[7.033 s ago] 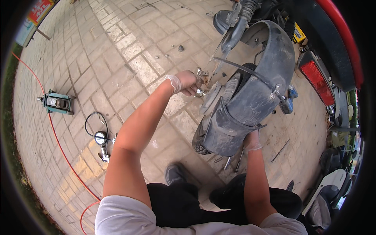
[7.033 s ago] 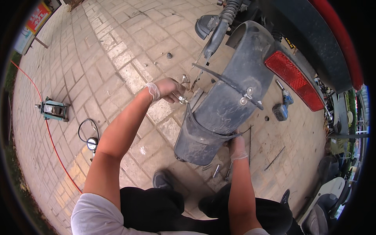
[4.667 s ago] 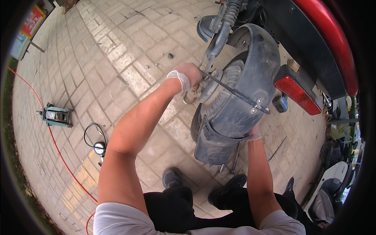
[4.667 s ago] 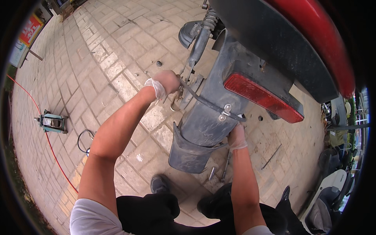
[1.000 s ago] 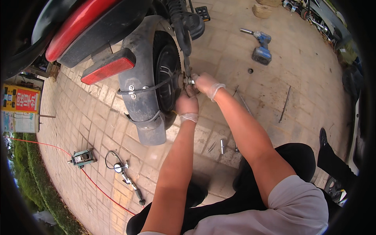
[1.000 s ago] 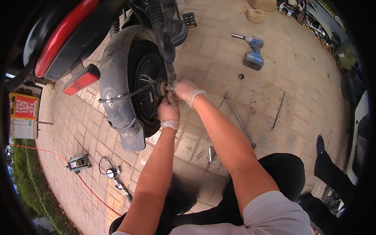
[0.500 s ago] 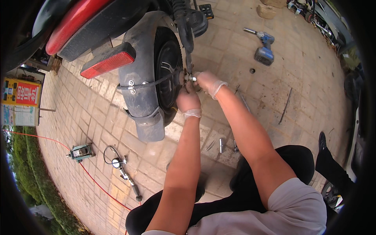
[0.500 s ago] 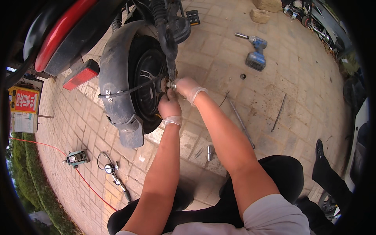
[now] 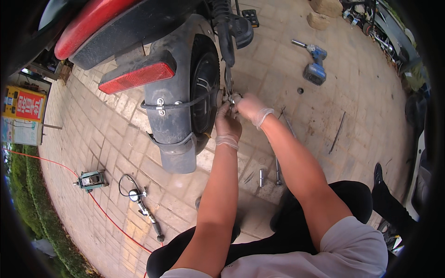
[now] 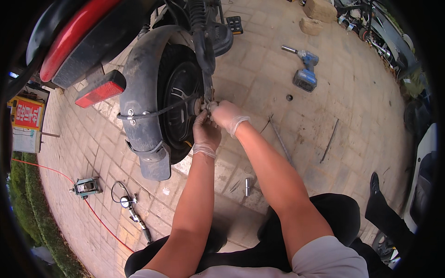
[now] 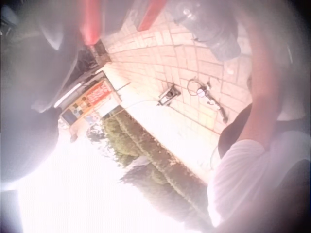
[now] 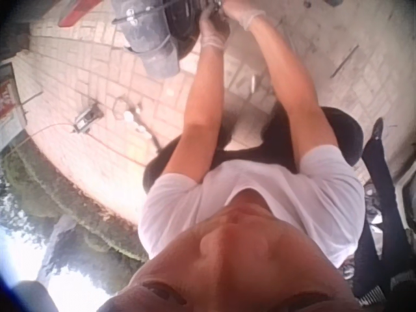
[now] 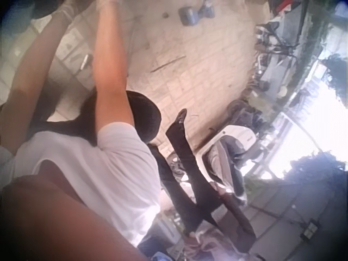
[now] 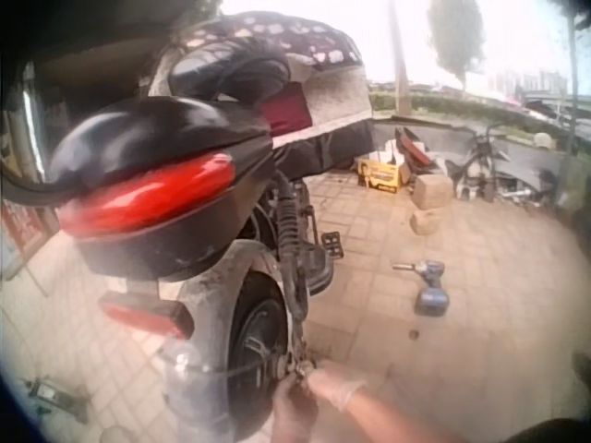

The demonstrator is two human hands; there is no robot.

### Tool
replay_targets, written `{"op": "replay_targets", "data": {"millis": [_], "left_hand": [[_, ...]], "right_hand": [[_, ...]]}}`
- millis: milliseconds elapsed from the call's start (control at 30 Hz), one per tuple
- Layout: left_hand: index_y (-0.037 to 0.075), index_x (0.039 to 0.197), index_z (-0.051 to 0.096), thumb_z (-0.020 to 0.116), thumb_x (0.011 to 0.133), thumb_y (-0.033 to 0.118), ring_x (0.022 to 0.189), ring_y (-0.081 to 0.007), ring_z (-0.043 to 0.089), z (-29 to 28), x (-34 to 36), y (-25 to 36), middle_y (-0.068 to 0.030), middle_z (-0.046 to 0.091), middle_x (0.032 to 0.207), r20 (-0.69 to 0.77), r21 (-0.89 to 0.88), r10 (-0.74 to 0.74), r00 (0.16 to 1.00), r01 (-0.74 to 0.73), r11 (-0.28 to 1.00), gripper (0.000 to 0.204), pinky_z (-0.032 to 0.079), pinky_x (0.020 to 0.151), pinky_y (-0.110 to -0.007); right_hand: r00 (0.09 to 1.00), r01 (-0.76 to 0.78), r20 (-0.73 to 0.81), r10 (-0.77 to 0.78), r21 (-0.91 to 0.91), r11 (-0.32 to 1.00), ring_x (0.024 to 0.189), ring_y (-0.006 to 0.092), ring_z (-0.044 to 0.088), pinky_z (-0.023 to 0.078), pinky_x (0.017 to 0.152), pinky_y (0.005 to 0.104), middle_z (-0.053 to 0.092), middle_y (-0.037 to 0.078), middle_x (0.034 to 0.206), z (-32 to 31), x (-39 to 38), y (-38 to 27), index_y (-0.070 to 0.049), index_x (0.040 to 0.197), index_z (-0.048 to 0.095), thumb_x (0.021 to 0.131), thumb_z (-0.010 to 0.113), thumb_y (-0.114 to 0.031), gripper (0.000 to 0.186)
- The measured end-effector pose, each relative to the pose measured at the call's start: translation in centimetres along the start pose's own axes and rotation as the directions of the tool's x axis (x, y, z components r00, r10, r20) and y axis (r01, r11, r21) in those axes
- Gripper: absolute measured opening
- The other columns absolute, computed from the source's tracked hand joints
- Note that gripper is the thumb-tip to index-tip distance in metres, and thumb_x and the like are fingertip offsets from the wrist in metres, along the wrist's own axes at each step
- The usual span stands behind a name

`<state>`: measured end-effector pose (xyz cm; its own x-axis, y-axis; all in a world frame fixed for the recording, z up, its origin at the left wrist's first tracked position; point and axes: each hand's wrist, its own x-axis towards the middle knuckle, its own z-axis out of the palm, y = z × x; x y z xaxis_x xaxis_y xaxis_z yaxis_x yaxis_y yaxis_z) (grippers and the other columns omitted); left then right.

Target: The person works on the rear wheel of a motorcycle, adjusting the brake assembly and tightening bolts. They use a tire pressure gauge to check the tire, then use a cordless impact wrench to secure the axle nut and other fasteners.

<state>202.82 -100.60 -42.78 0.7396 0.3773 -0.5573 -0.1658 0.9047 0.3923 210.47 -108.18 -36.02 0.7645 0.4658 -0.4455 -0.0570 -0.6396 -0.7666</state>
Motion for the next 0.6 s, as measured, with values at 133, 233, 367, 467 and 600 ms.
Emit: {"op": "replay_targets", "data": {"millis": [133, 233, 367, 467, 600], "left_hand": [[0.014, 0.104, 0.063, 0.065, 0.082, 0.030, 0.103, -0.0158, 0.055, -1.2, -1.0, 0.4, 0.0003, 0.063, 0.107, 0.046, 0.151, 0.017, 0.999, -0.024, 0.988, 0.027, 0.037, 0.092, -0.034], [0.015, 0.099, 0.064, 0.070, 0.076, 0.041, 0.098, -0.0144, 0.054, -1.8, -2.4, 1.3, 0.0020, 0.063, 0.105, 0.073, 0.221, -0.055, 0.996, 0.038, 0.975, 0.035, 0.034, 0.086, -0.037], [0.018, 0.094, 0.065, 0.067, 0.080, 0.036, 0.081, -0.0142, 0.057, -1.0, -2.0, 1.7, 0.0027, 0.069, 0.093, 0.313, -0.022, -0.211, 0.926, 0.229, 0.973, 0.023, 0.041, 0.071, -0.032], [0.016, 0.096, 0.065, 0.068, 0.081, 0.034, 0.076, -0.0142, 0.056, 0.0, -1.2, 1.9, 0.0033, 0.066, 0.086, 0.280, -0.080, -0.301, 0.912, 0.335, 0.939, 0.023, 0.042, 0.069, -0.033], [0.013, 0.097, 0.064, 0.068, 0.082, 0.028, 0.065, -0.0136, 0.053, 0.9, -0.8, 2.2, 0.0044, 0.059, 0.074, 0.384, -0.031, -0.297, 0.874, 0.334, 0.942, 0.021, 0.040, 0.061, -0.029]], "right_hand": [[0.998, 0.020, 0.061, -0.023, 0.052, 0.998, 0.090, 0.0417, 0.063, 0.047, 0.085, 0.0431, 0.067, 0.027, 0.088, 0.0, -0.4, 0.0, 0.004, 0.087, 0.069, 0.093, 0.040, -0.036, 0.050], [1.000, 0.022, 0.020, -0.023, 0.063, 0.998, 0.067, 0.0275, 0.059, 0.047, 0.066, 0.0406, 0.064, 0.015, 0.072, 0.0, -0.2, 0.0, 0.004, 0.076, 0.065, 0.095, 0.043, -0.038, 0.052], [0.988, -0.095, 0.150, 0.049, 0.322, 0.942, 0.061, 0.0256, 0.059, 0.048, 0.060, 0.0395, 0.063, 0.014, 0.068, -0.1, 0.5, -0.1, 0.005, 0.076, 0.064, 0.095, 0.043, -0.033, 0.047], [0.990, -0.051, 0.141, 0.018, 0.233, 0.971, 0.058, 0.0258, 0.062, 0.049, 0.060, 0.0398, 0.064, 0.014, 0.068, -0.6, 0.8, -0.5, 0.005, 0.075, 0.064, 0.094, 0.042, -0.028, 0.045], [0.990, -0.006, 0.140, -0.020, 0.180, 0.984, 0.059, 0.0240, 0.061, 0.049, 0.060, 0.0385, 0.065, 0.014, 0.072, -1.2, 0.5, -1.2, 0.005, 0.078, 0.064, 0.095, 0.041, -0.030, 0.045]]}}
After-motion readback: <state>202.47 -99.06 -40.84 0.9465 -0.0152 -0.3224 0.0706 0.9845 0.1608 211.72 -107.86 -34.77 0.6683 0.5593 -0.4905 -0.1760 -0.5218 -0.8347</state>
